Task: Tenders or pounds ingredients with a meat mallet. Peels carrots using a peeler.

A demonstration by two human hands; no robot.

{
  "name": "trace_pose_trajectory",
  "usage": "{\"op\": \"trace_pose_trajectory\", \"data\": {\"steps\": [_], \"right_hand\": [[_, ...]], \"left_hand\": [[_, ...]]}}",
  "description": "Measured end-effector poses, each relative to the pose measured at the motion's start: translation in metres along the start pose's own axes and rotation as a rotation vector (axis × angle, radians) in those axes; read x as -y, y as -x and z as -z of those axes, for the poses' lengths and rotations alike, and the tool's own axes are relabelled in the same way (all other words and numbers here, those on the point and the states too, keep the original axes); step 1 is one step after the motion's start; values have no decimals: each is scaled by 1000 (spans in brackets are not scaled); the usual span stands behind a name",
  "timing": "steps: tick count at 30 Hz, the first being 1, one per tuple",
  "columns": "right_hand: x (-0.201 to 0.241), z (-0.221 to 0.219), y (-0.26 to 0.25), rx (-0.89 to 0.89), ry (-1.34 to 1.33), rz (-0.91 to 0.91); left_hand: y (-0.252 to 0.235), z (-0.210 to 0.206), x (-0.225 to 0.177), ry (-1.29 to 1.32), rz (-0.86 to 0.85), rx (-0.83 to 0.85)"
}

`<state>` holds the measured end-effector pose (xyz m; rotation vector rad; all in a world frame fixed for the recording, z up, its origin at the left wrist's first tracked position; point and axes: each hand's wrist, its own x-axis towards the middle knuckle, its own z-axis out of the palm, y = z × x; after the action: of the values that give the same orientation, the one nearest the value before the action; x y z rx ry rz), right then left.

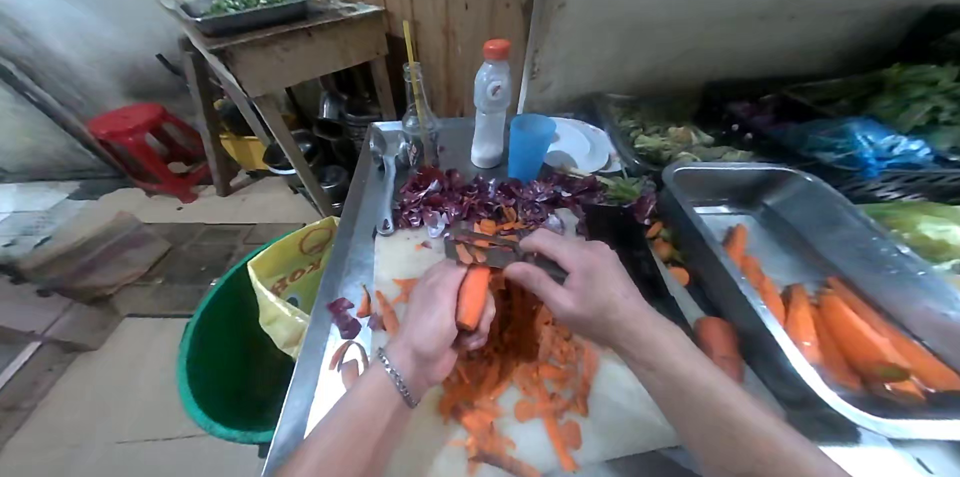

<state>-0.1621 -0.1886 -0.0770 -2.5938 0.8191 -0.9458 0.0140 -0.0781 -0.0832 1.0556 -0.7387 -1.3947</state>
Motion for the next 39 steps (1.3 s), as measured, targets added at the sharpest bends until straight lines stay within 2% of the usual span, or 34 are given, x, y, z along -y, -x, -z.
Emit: {"op": "trace_pose_trajectory", "data": {"steps": [2, 5, 10, 12, 15, 19, 28, 30, 34, 37, 39], "right_hand": [[-3, 1, -6, 22, 33, -55], [-12, 10, -13, 80, 50, -285], [0, 13, -5, 113, -50, -355], [11, 8, 1, 103, -63, -291], [31, -11, 15, 34, -54, -66], [50, -24, 21, -29, -10, 117], [35, -21, 16, -85, 46, 234], [30, -18, 14, -64, 62, 173], [17, -7, 10, -75, 21, 28], [29, -9, 17, -22, -44, 119], [33, -15, 16, -18, -28, 171]], "left_hand": [[2, 3, 1, -20, 2, 57], [1, 3, 0, -37, 4, 124], [-1, 4, -12, 35, 23, -63], [-1, 3, -15, 106, 19, -183], [0, -1, -17, 160, -21, -343], [1, 5, -10, 219, -136, -368], [3, -4, -9, 241, -128, -349], [5, -9, -12, 204, -83, -358], [7, -12, -13, 166, -54, -234], [5, -7, -8, 212, -62, -294], [5, -1, -7, 227, -60, -277]]}}
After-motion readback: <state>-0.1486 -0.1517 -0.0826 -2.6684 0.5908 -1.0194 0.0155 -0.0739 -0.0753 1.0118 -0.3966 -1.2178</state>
